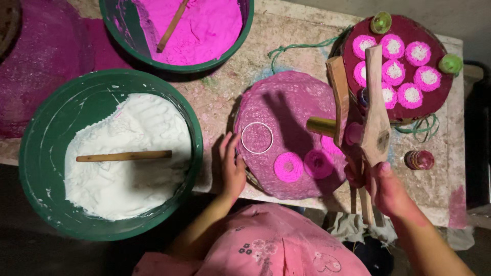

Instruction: The person scoops pink and white powders into a wooden mold, presses them into circular shapes on a woven tray, and arranges the finished pieces. They repeat the process to create multiple layered pink and white decorative items.

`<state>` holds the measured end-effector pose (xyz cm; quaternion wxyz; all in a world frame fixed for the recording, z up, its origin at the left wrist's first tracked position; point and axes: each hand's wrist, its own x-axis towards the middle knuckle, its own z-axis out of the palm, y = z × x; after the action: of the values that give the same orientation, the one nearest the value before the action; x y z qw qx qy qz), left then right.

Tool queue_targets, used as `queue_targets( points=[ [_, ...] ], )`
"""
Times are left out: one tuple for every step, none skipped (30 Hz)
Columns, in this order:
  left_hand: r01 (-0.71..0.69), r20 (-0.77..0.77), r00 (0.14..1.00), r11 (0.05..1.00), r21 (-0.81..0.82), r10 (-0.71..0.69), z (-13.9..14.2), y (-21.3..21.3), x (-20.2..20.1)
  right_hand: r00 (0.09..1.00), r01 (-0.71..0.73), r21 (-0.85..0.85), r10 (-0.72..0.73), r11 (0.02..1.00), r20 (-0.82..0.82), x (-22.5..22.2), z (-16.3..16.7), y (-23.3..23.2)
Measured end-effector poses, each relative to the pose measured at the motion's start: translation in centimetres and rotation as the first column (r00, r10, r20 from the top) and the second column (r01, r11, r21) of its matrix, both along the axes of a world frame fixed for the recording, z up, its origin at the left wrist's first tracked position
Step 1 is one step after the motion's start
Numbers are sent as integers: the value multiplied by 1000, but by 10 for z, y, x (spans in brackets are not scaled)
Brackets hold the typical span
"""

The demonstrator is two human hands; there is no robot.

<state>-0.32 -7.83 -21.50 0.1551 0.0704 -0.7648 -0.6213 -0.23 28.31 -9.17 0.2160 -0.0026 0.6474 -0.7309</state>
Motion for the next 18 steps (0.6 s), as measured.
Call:
queue_targets(
  points=[
    [45, -71, 996, 990, -135, -55, 5, -1, 8, 1000, 4, 33, -5, 999, 8, 0, -2, 1],
    [81, -131, 984, 959, -270, -120, 11, -2, 13, 1000, 9, 65, -10, 998, 18, 0, -4, 1],
    [109, -99, 983, 927, -359, -154, 16, -1, 14, 999, 13, 74, -16, 997, 31, 0, -6, 1],
    [136, -66, 981, 886, -444, -183, 20, 0, 12, 999, 15, 84, -19, 996, 44, 0, -8, 1],
    [161, -34, 977, 836, -525, -209, 24, 1, 9, 998, 16, 92, -21, 996, 53, -1, -9, 0],
    [168, -16, 977, 813, -558, -213, 27, 3, 7, 998, 10, 86, -15, 996, 55, -1, -10, -1],
    [173, 0, 977, 789, -589, -214, 29, 5, 4, 998, 3, 79, -7, 997, 55, -2, -10, -3],
    [178, 15, 977, 764, -620, -215, 30, 8, 2, 999, -4, 72, 1, 997, 53, -2, -10, -5],
    [187, -1, 972, 772, -608, -237, 29, 10, 1, 999, -4, 72, 1, 997, 34, -2, -9, -7],
    [199, -16, 966, 779, -594, -258, 28, 12, 2, 1000, -3, 74, 2, 997, 16, -2, -9, -9],
    [211, -30, 960, 787, -580, -280, 27, 13, 4, 1000, -2, 75, 2, 997, 0, -2, -8, -11],
    [213, -36, 958, 791, -573, -284, 25, 14, 7, 1000, -14, 82, 15, 997, -3, -1, -7, -13],
    [215, -43, 957, 796, -567, -288, 23, 14, 9, 1000, -26, 89, 27, 996, -7, 0, -7, -14],
    [217, -50, 955, 799, -560, -294, 21, 15, 12, 999, -37, 95, 39, 995, -10, 2, -6, -14],
    [235, -37, 950, 792, -563, -309, 21, 15, 15, 1000, -26, 102, 26, 994, 1, 3, -6, -14],
    [253, -25, 946, 785, -566, -323, 21, 15, 16, 1000, -16, 110, 15, 994, 12, 3, -6, -14],
    [268, -14, 942, 778, -568, -335, 23, 15, 14, 1000, -7, 118, 4, 993, 22, 3, -7, -13],
    [254, -30, 944, 778, -575, -330, 26, 15, 10, 999, -38, 142, 35, 989, 22, 3, -7, -13]
  ],
)
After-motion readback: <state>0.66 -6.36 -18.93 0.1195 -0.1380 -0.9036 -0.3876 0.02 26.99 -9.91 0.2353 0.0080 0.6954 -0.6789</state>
